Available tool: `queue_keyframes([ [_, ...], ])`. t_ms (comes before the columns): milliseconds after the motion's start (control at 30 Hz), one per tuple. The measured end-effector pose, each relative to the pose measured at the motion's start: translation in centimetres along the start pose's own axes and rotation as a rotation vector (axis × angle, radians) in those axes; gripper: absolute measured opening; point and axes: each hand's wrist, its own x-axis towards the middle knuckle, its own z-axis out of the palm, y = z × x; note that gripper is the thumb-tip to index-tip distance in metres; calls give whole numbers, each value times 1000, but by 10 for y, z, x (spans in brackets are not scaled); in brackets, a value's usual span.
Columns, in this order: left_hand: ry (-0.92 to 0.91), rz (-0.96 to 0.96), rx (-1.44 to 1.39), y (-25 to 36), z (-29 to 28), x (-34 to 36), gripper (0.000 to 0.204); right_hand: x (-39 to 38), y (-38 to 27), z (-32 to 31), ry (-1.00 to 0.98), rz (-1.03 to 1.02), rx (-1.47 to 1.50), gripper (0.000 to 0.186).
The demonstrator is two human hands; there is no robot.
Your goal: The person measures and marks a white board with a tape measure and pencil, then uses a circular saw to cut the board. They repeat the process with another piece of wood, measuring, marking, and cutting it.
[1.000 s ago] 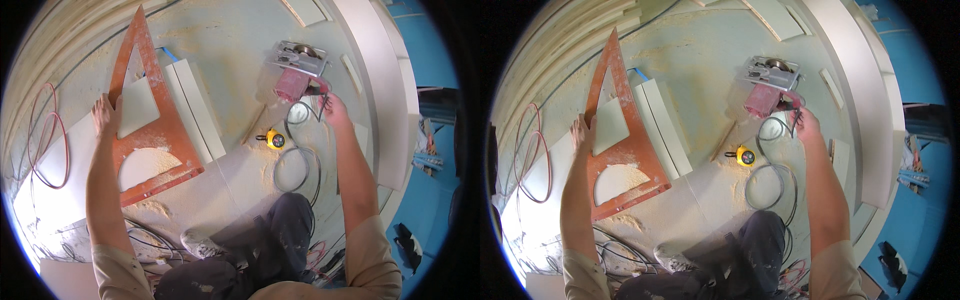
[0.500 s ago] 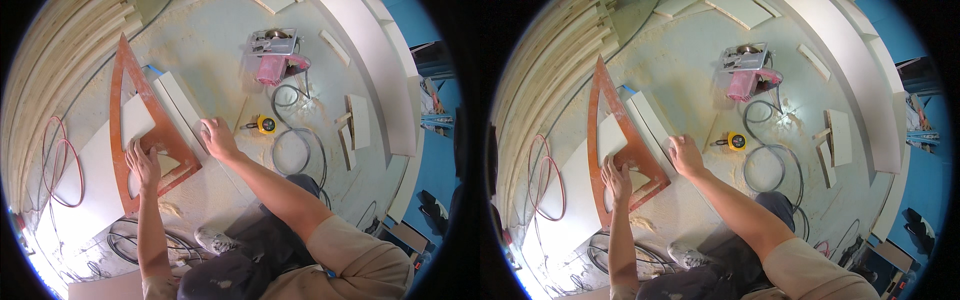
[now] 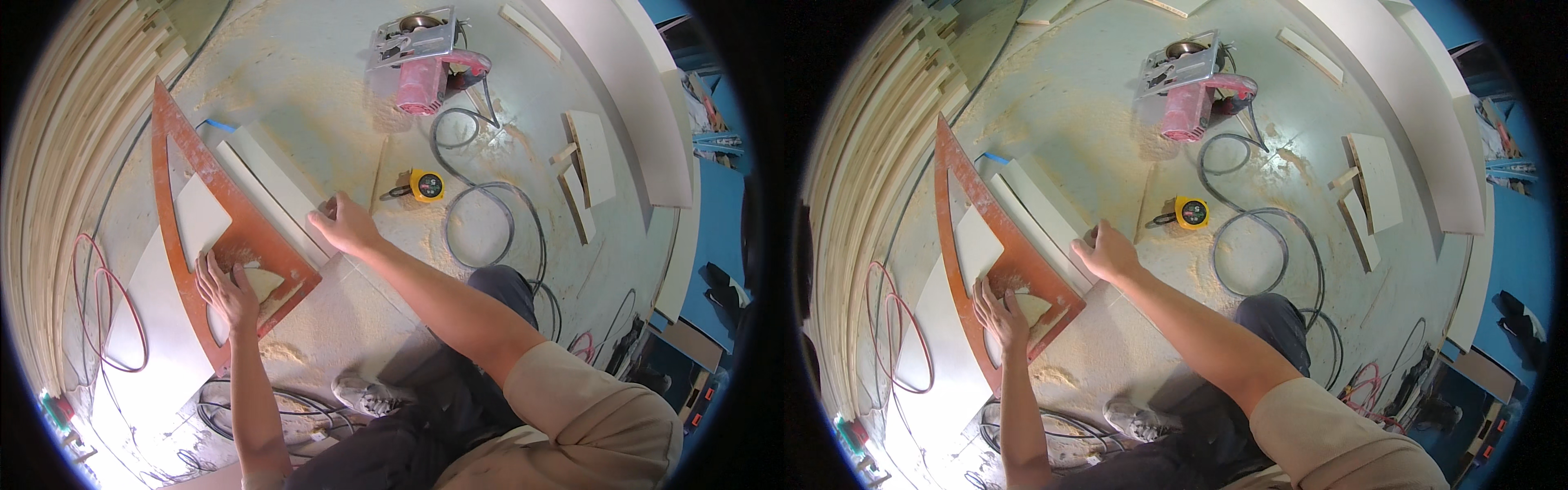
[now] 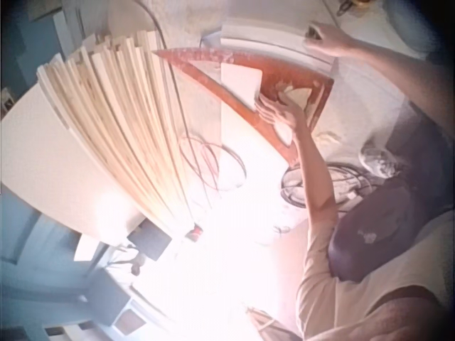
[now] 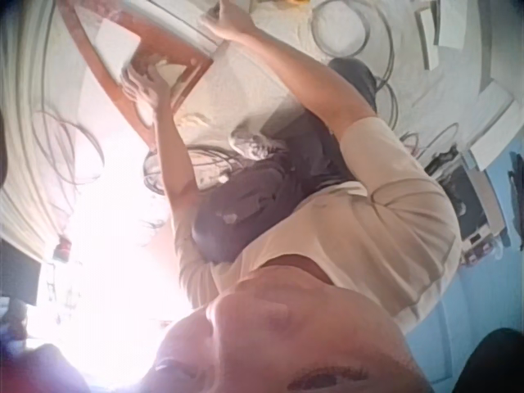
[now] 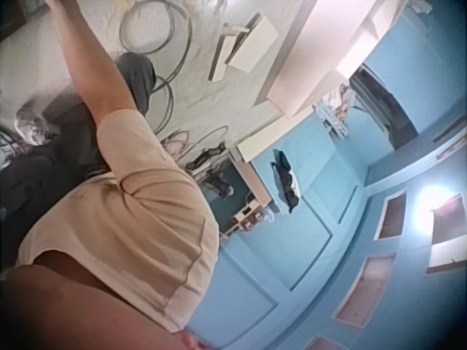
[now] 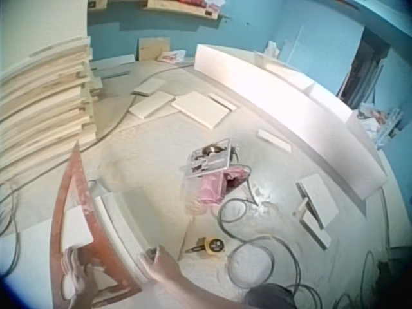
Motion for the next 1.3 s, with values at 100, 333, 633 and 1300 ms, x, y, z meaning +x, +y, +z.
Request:
queue_keyframes([
  [100, -13, -3, -6, 1, 2, 1, 55, 4, -14, -18, -134, 28, 18, 49],
  [333, -11, 4, 13, -1, 3, 2, 56, 5, -13, -9, -32, -288, -215, 46],
  [633, 5, 13, 16, 1, 3, 1, 55, 10, -5, 2, -54, -196, -199, 43],
  [1300, -2, 27, 8, 2, 0, 2, 54, 4, -12, -5, -133, -116, 171, 65],
])
